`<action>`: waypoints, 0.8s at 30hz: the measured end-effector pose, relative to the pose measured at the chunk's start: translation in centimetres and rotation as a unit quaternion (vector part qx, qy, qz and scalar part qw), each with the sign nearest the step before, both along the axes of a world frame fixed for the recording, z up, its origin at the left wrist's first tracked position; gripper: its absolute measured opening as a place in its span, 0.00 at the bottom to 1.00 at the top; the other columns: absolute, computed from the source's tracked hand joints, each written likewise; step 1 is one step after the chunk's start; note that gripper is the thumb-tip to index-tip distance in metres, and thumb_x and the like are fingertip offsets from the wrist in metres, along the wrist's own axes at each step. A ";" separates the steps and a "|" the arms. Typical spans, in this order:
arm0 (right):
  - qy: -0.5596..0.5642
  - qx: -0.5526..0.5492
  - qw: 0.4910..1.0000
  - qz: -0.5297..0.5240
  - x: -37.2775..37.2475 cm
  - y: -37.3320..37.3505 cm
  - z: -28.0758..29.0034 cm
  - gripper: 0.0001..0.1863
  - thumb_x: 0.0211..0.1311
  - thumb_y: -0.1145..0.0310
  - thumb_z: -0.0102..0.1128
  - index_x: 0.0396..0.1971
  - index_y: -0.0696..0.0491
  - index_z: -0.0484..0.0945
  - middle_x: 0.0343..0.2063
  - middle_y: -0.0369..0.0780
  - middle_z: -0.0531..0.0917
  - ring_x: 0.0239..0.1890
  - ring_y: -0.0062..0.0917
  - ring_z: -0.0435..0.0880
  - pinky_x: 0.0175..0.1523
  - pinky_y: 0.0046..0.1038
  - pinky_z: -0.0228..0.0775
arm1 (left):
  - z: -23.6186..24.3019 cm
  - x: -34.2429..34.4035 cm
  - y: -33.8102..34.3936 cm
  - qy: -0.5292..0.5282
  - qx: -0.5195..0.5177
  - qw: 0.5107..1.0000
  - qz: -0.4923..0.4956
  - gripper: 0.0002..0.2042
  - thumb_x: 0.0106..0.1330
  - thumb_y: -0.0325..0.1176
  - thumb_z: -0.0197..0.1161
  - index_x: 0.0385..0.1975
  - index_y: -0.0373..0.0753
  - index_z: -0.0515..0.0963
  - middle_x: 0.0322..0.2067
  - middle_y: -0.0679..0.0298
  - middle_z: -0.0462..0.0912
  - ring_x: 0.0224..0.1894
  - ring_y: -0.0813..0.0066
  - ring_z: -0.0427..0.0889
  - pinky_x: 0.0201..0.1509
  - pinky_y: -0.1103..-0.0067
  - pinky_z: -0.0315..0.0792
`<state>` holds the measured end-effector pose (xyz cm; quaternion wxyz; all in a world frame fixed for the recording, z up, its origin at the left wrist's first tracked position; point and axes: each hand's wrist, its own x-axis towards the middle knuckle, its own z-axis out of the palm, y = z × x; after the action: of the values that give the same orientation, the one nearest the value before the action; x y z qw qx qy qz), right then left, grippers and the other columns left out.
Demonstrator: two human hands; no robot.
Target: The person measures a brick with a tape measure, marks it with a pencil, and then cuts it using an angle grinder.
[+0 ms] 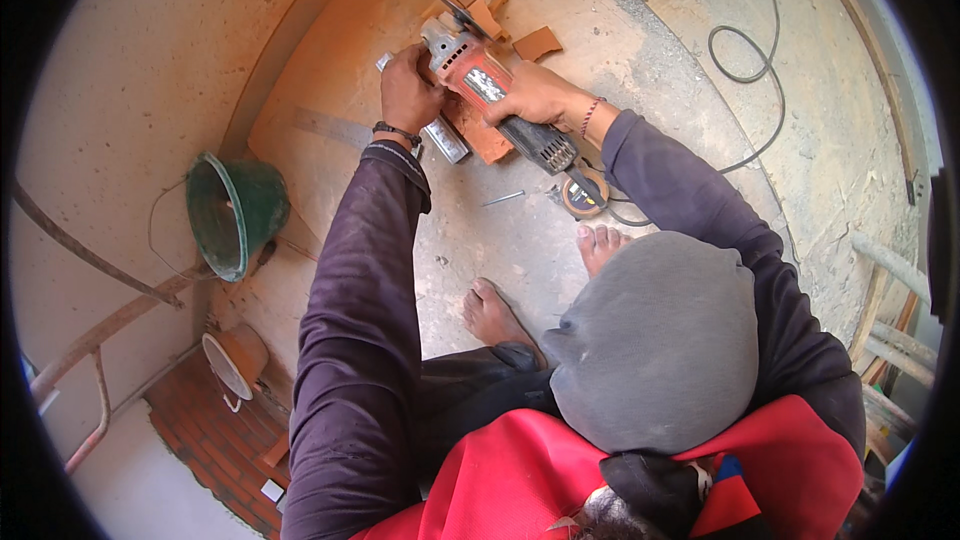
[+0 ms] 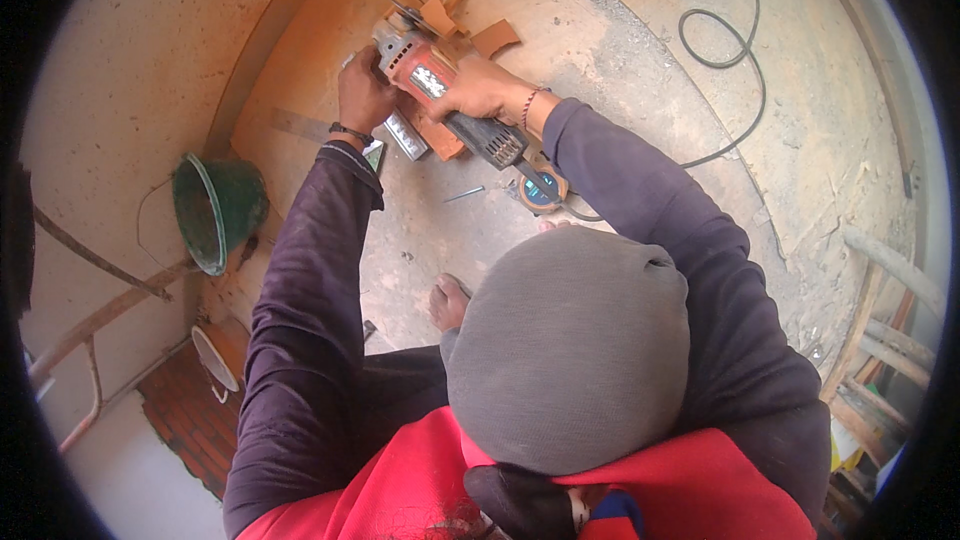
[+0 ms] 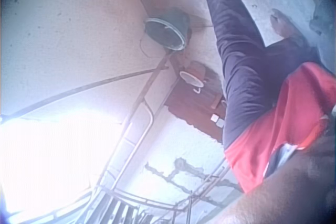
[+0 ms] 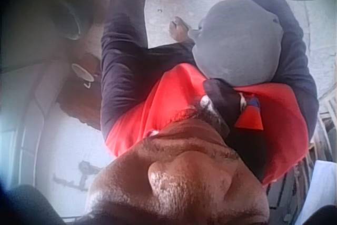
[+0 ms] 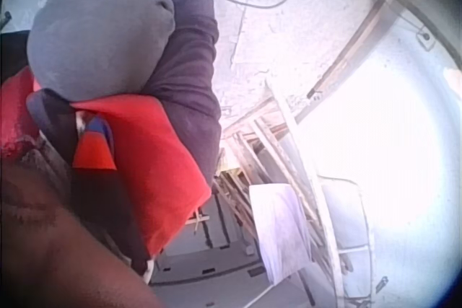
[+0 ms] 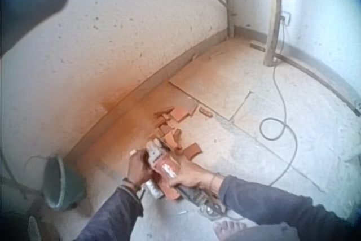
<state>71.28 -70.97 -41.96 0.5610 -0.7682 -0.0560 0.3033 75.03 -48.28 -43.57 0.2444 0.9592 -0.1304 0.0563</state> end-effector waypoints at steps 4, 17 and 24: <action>0.043 0.055 0.998 -0.012 1.4 1.1 0.1 0.25 0.35 0.59 0.77 0.27 0.66 0.82 0.26 0.48 0.86 0.26 0.29 0.84 0.32 0.30 0.75 | 0.5 -0.2 -0.1 0.008 -0.001 1.000 0.006 0.20 0.48 0.29 0.69 0.42 0.30 0.79 0.35 0.45 0.83 0.41 0.45 0.81 0.48 0.62 0.75; 0.071 0.036 0.997 -0.005 2.1 1.2 1.0 0.23 0.35 0.61 0.77 0.26 0.66 0.82 0.25 0.45 0.85 0.23 0.28 0.83 0.29 0.30 0.74 | 0.8 -0.2 -0.3 -0.009 -0.011 1.000 0.015 0.17 0.47 0.30 0.69 0.37 0.30 0.79 0.32 0.46 0.82 0.36 0.45 0.81 0.43 0.61 0.75; 0.052 0.040 0.998 0.002 1.5 0.8 0.4 0.24 0.36 0.60 0.77 0.28 0.65 0.82 0.25 0.45 0.85 0.24 0.27 0.83 0.30 0.30 0.74 | 0.9 -0.4 -0.5 -0.001 -0.008 1.000 0.016 0.20 0.46 0.30 0.71 0.41 0.31 0.80 0.34 0.47 0.83 0.39 0.46 0.81 0.47 0.62 0.75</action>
<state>72.79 -70.16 -41.55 0.5927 -0.7284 -0.0408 0.3413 74.67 -48.74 -42.71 0.2507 0.9592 -0.1153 0.0620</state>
